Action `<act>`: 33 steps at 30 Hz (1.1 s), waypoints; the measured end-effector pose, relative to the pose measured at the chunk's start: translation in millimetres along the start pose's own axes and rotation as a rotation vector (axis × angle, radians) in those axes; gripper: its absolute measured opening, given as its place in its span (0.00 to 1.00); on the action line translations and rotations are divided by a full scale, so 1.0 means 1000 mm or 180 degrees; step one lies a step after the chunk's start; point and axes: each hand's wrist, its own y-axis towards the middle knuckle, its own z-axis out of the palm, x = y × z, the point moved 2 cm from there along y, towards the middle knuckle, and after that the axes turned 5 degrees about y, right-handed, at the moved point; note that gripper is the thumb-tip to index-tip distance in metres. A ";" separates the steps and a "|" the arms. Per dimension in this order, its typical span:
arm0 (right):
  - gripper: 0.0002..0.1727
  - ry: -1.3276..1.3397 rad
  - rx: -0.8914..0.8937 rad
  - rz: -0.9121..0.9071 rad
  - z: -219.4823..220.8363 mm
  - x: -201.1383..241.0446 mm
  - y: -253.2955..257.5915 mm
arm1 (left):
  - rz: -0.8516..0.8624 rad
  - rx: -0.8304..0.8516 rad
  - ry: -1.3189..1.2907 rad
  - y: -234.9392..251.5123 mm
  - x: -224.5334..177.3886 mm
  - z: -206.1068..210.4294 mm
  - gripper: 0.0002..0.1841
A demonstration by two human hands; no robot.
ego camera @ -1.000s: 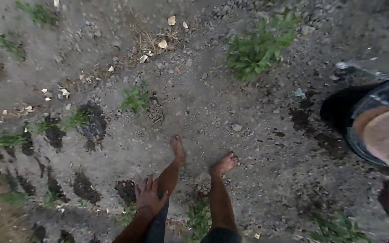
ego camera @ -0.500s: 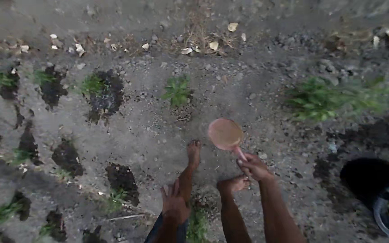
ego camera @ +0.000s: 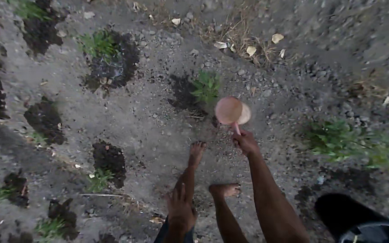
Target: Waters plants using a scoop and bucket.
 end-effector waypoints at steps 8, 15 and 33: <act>0.16 -0.0354 -0.0529 -0.0191 0.011 0.019 0.031 | 0.0044 0.0031 -0.0139 0.000 0.002 -0.007 0.43; 0.16 -0.1146 -0.0671 -0.0174 0.010 0.006 0.023 | 0.0052 0.0069 0.0102 0.000 -0.002 -0.012 0.42; 0.25 -0.0662 -0.1007 -0.0230 -0.019 -0.019 -0.093 | -0.0033 -0.0036 0.1009 -0.002 -0.034 -0.041 0.41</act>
